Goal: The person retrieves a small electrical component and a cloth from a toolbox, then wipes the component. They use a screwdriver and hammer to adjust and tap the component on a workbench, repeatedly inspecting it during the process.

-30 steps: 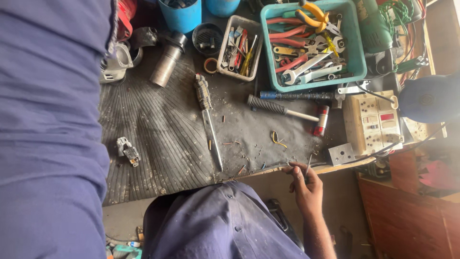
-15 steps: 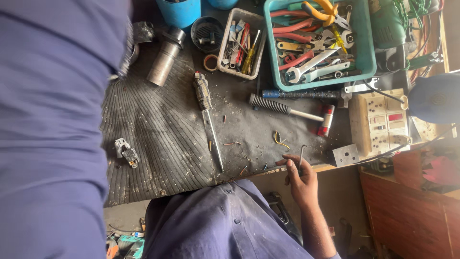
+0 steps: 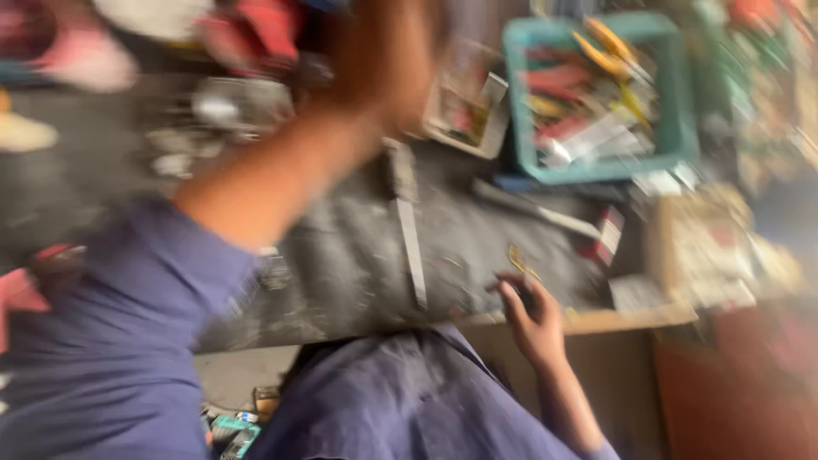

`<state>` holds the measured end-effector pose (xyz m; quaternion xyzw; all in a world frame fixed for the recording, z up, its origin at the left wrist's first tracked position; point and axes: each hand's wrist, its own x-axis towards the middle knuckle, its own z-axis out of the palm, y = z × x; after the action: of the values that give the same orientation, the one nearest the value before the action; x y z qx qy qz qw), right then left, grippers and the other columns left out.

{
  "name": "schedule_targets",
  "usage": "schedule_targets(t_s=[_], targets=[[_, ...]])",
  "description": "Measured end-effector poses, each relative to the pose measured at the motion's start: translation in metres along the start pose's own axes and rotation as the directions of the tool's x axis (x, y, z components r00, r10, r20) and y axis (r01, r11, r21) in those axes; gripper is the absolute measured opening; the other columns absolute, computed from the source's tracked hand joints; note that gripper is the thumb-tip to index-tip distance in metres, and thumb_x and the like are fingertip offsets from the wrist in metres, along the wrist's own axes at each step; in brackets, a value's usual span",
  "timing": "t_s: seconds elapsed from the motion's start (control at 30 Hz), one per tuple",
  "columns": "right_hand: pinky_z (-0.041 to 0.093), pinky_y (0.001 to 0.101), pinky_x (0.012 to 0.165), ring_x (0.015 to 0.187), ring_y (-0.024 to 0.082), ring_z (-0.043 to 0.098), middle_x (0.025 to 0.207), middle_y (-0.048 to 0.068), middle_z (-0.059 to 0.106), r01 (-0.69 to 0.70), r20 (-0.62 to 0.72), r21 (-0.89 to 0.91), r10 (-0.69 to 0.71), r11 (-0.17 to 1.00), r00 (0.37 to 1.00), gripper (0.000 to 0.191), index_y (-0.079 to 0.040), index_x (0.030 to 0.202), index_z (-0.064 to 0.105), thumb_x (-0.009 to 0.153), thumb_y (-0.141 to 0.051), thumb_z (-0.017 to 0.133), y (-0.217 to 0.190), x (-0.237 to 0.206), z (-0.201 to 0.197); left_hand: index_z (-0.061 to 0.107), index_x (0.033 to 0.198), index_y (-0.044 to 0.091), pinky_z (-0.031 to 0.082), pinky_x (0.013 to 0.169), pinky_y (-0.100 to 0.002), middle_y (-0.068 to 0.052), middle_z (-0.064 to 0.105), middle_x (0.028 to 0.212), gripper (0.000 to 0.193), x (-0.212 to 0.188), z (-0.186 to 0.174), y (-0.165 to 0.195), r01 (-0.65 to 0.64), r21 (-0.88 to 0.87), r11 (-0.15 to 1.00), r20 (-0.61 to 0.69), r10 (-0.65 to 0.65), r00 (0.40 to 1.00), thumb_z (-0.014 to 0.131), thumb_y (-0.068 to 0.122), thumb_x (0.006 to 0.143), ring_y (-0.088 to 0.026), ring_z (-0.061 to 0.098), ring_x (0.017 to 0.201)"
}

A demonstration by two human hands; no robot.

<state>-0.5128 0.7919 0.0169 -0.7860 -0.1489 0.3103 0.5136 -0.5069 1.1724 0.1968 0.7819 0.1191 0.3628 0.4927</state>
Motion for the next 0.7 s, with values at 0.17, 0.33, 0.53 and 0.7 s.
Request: schedule_targets(t_s=[0.17,0.33,0.53,0.7], targets=[[0.046,0.0242,0.055,0.060,0.009,0.053,0.098,0.008,0.077,0.069,0.089,0.053,-0.073,0.996,0.993,0.030,0.001,0.117,0.068,0.101,-0.022,0.059,-0.036,0.016,0.049,0.060,0.094,0.009,0.054,0.077,-0.029,-0.002,0.066,0.087,0.029,-0.167,-0.068,0.010,0.317,-0.001,0.948,0.206,-0.310,0.928,0.081,0.029,0.091,-0.010,0.064,0.083],[0.048,0.0267,0.058,0.061,0.017,0.062,0.091,0.020,0.072,0.553,-0.007,0.159,-0.559,0.818,0.829,0.048,0.006,0.119,0.060,0.117,-0.036,0.036,-0.090,0.018,0.105,0.062,0.109,0.011,0.054,0.083,-0.030,-0.001,0.068,0.097,0.025,-0.287,-0.193,-0.008,0.360,0.062,0.931,0.109,-0.364,0.925,0.074,0.020,0.089,-0.011,0.065,0.091],[0.057,0.0327,0.070,0.069,0.021,0.062,0.089,0.020,0.062,0.823,-0.075,0.082,-0.820,0.562,0.567,0.029,0.003,0.116,0.053,0.121,-0.023,0.041,-0.142,0.003,0.170,0.065,0.110,0.011,0.056,0.080,-0.032,-0.003,0.069,0.097,0.026,-0.360,-0.367,-0.034,0.399,0.063,0.915,-0.500,-0.317,0.806,0.075,0.020,0.087,-0.013,0.065,0.089],[0.051,0.0281,0.062,0.066,0.018,0.064,0.083,0.013,0.069,0.656,0.057,-0.119,-0.654,0.746,0.754,0.033,0.004,0.105,0.066,0.117,-0.021,0.047,-0.131,-0.041,0.244,0.071,0.113,0.015,0.056,0.075,-0.047,-0.015,0.073,0.101,0.029,-0.427,-0.506,-0.065,0.819,0.517,0.251,-0.773,-0.275,0.572,0.078,0.036,0.095,-0.036,0.071,0.091]])
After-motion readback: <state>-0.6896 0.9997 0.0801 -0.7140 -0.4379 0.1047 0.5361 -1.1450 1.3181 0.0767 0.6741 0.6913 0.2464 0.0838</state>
